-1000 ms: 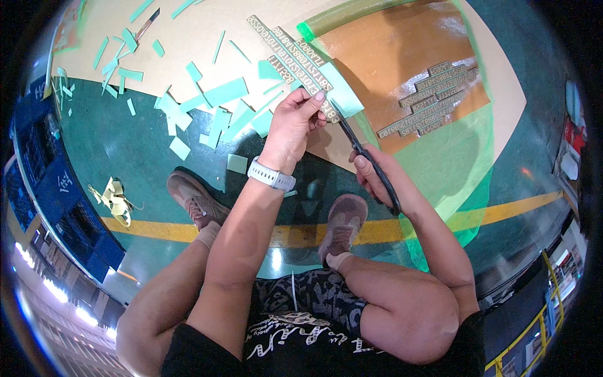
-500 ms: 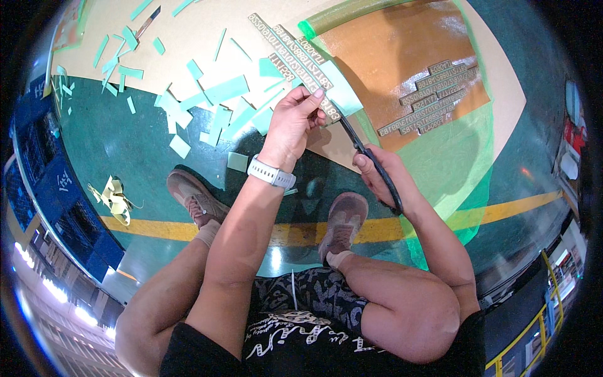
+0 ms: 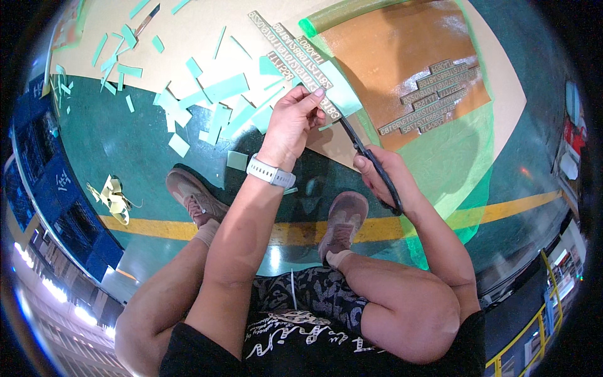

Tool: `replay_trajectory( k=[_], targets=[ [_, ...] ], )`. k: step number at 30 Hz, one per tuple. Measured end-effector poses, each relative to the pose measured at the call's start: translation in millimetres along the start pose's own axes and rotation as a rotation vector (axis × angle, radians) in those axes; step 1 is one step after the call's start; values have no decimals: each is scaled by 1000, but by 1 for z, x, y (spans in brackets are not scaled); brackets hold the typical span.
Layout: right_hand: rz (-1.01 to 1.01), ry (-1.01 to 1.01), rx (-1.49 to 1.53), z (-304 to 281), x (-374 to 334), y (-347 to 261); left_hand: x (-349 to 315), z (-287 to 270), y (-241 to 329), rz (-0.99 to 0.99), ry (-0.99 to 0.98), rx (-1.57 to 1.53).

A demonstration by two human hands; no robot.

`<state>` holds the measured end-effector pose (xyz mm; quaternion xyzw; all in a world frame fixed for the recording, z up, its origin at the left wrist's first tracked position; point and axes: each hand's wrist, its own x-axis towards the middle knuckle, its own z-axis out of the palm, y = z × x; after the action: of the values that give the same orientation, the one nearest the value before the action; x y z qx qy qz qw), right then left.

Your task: The person cuts strips of adhesive tape using scissors, removes the protective backing from the strips, and presses them onto a large sheet of cardboard.

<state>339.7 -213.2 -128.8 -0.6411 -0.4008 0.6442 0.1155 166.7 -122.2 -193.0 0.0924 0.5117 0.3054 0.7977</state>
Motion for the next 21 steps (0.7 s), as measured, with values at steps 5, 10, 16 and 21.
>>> replay_trajectory(
  k=[5,10,16,21],
  targets=[
    [51,-49,40,-2,-1,-7,0,-4,2,-55,9,65],
    [85,-61,-23,-6,1,-11,1,-8,2,-68,-8,70],
    [15,-12,-92,-5,1,-11,0,-8,5,-108,-26,18],
    [-6,13,-153,3,0,-7,5,-3,5,-17,54,-170]
  ],
)
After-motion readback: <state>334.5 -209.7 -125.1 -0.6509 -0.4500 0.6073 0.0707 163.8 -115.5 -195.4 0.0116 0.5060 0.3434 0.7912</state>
